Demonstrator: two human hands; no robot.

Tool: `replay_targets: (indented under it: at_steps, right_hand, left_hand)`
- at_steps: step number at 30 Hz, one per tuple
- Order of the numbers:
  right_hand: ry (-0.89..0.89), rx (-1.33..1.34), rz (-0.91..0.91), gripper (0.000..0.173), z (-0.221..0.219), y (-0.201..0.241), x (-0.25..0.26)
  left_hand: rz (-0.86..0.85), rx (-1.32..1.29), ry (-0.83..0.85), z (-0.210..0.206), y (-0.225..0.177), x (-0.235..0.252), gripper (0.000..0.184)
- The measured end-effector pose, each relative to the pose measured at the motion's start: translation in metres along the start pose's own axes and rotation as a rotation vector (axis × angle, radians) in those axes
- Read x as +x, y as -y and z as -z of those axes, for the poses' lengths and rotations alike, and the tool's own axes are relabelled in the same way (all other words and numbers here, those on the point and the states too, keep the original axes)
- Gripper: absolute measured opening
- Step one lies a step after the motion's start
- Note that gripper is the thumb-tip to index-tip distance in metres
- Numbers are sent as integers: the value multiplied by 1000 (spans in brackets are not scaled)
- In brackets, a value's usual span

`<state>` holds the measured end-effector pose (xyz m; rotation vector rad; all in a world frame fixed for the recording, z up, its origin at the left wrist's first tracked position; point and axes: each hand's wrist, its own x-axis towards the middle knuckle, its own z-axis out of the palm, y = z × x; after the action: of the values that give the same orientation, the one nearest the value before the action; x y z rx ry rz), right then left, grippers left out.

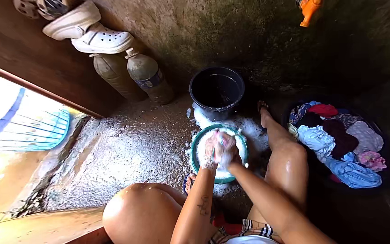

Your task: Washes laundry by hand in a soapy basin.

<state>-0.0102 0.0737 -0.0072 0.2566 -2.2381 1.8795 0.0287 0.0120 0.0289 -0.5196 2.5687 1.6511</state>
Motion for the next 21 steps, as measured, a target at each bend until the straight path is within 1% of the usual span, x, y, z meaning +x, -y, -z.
replay_targets:
  at_steps: [1,2,3,4,5,6,7,8,9,10,11,12,13,14,15,16,17,18,19,20,21]
  right_hand:
    - [-18,-39,83,36,-2,0,-10]
    - [-31,-73,128,33,-1,-3,-9]
    - [-26,-129,127,26,4,-9,-1]
    - [-9,-189,90,22,9,-21,12]
    - [30,-248,1,22,18,-36,28]
    - [51,-270,-91,25,29,-54,43]
    - [60,-223,-161,29,37,-68,55]
    - [144,-116,-224,33,46,-76,64]
    - [289,6,-270,35,57,-78,67]
    - [457,82,-263,35,66,-78,68]
    - [620,77,-229,36,70,-75,68]
    - [767,4,-193,38,70,-69,69]
    - [876,-105,-167,42,68,-61,69]
    - [892,-159,-152,42,65,-53,68]
    - [807,-105,-136,36,61,-47,64]
    - [657,70,-117,29,54,-40,59]
    - [503,288,-106,25,40,-33,52]
    - [356,446,-105,25,23,-20,41]
    - [186,473,-120,19,2,-4,28]
    - [41,398,-127,17,-14,11,15]
    - [-49,287,-102,24,-22,20,6]
  left_hand:
    - [83,42,35,5,-28,-18,39]
    - [233,99,131,10,-62,-20,38]
    - [324,77,201,13,-72,-13,39]
    - [107,-75,41,0,-31,-3,35]
    - [54,-351,2,-7,-4,12,33]
    - [101,-594,30,-7,8,22,30]
    - [143,-734,94,2,12,27,28]
    - [152,-800,130,15,13,29,24]
    - [126,-824,146,27,14,29,21]
    - [89,-826,144,37,16,30,21]
    - [60,-821,130,46,16,31,22]
    - [48,-812,107,53,13,32,23]
    - [48,-811,73,55,10,34,25]
    - [64,-825,23,54,8,35,26]
    - [89,-847,-41,50,9,38,26]
    - [114,-863,-104,43,13,42,27]
    - [132,-855,-181,32,19,49,31]
    - [117,-807,-249,19,26,52,34]
    - [49,-739,-267,6,35,51,32]
    - [-25,-648,-242,-3,43,46,35]
    - [-71,-546,-213,-9,48,44,40]
